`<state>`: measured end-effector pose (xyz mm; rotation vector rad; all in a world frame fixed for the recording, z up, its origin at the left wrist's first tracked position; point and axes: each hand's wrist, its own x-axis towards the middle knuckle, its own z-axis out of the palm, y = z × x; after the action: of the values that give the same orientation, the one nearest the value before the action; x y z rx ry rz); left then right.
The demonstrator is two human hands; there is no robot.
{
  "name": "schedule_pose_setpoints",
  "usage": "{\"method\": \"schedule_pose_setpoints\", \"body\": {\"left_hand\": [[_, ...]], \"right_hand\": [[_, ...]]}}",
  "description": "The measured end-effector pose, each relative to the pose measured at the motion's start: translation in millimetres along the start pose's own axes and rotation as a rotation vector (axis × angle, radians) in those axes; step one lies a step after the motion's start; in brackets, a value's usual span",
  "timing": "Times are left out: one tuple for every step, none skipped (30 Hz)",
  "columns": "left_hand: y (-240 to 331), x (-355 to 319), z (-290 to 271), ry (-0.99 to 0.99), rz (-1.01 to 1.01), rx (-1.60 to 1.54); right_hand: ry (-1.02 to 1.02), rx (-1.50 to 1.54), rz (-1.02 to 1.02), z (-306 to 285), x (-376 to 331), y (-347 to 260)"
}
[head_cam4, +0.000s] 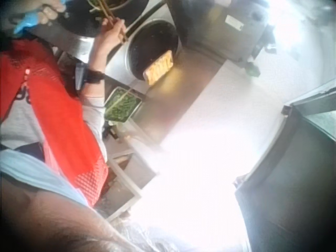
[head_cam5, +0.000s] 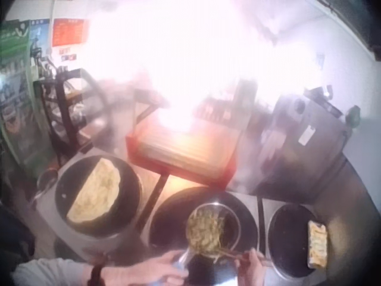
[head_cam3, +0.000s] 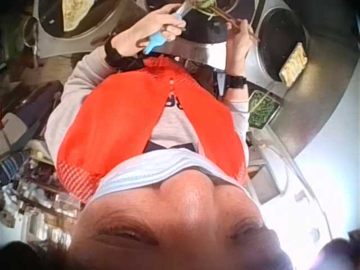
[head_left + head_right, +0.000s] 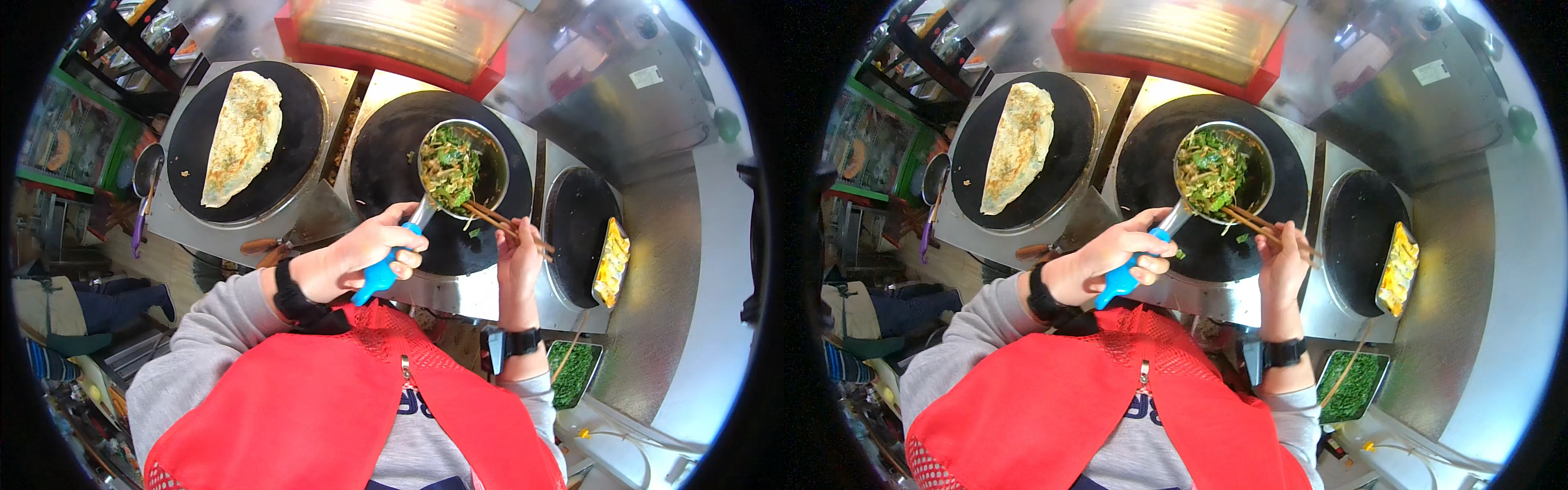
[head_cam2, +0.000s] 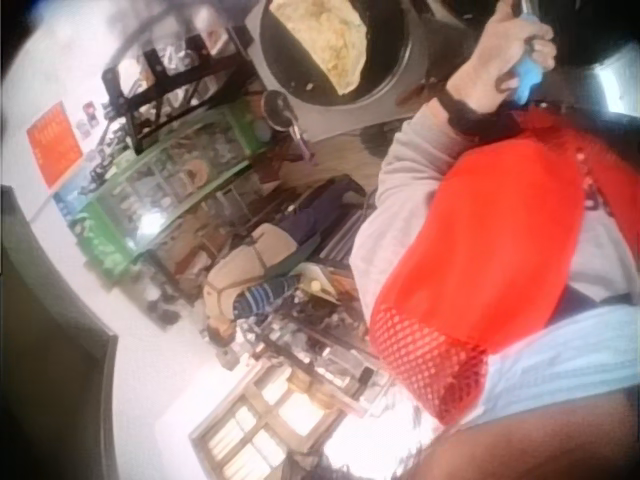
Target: The person prepares a street food wrap by mixing chopped greens and seasonings in a small pan, then spreading the mixture onto a thin crepe on a griddle. They add scrambled egg pieces and continue assembling the wrap.
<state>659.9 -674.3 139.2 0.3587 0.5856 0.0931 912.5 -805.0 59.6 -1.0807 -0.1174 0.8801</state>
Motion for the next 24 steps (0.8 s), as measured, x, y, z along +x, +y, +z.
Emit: {"method": "schedule_pose_setpoints", "body": {"left_hand": [[3, -4, 1, -0.04, 0.003, -0.002], [6, -6, 4, 0.01, -0.043, -0.008], [8, -7, 6, 0.067, -0.078, 0.009], [9, -6, 8, -0.031, -0.063, -0.001], [9, -5, 11, -0.02, -0.092, 0.017], [10, -4, 12, -0.106, -0.072, -0.014], [11, -3, 13, -0.148, -0.043, -0.026], [11, 0, 12, -0.079, -0.031, -0.016], [12, -1, 10, -0.104, -0.02, -0.047], [12, 0, 9, 0.053, -0.018, 0.092], [16, -4, 6, 0.022, -0.076, 0.087], [16, -4, 5, -0.076, -0.051, 0.068], [18, -8, 3, -0.058, -0.108, 0.094], [18, -8, 4, -0.054, -0.069, 0.189], [21, -8, 3, -0.16, -0.076, -0.032], [22, -9, 3, -0.067, -0.049, 0.033], [24, -9, 3, 0.017, -0.026, 0.071], [25, -12, 3, 0.057, -0.091, 0.1], [25, -13, 4, 0.006, -0.095, 0.064], [25, -13, 4, -0.016, -0.061, 0.078], [24, -14, 6, -0.039, -0.067, 0.101], [28, -14, 3, -0.109, -0.061, -0.006], [28, -15, 2, -0.118, -0.028, 0.06], [31, -17, -1, -0.108, -0.078, 0.094]], "right_hand": [[0.153, 0.026, 0.009, 2, -4, -1], [0.2, 0.036, -0.038, 6, -7, -3], [0.249, 0.054, -0.075, 12, -9, -5], [0.349, 0.072, -0.177, 19, -10, -6], [0.369, 0.118, -0.271, 29, -11, -6], [0.273, -0.012, -0.262, 39, -11, -5], [0.153, -0.127, -0.312, 49, -12, -3], [0.035, -0.274, -0.408, 57, -13, -2], [-0.082, -0.347, -0.394, 62, -15, -4], [-0.199, -0.472, -0.408, 64, -19, -9], [-0.37, -0.552, -0.422, 65, -21, -18], [-0.199, -0.657, -0.386, 66, -21, -24], [-0.148, -0.57, -0.423, 70, -18, -25], [-0.166, -0.6, -0.432, 76, -16, -24], [-0.19, -0.612, -0.456, 83, -13, -23], [-0.392, -0.708, -0.462, 84, -11, -26], [-0.445, -0.69, -0.349, 83, -12, -34], [-0.336, -0.715, -0.375, 83, -13, -44], [-0.195, -0.759, -0.366, 83, -13, -50], [-0.24, -0.618, -0.479, 83, -8, -48], [-0.171, -0.612, -0.425, 90, -8, -43], [-0.29, -0.7, -0.433, 89, -8, -43], [-0.441, -0.795, -0.417, 89, -7, -44], [-0.35, -0.813, -0.259, 86, -10, -51]]}}
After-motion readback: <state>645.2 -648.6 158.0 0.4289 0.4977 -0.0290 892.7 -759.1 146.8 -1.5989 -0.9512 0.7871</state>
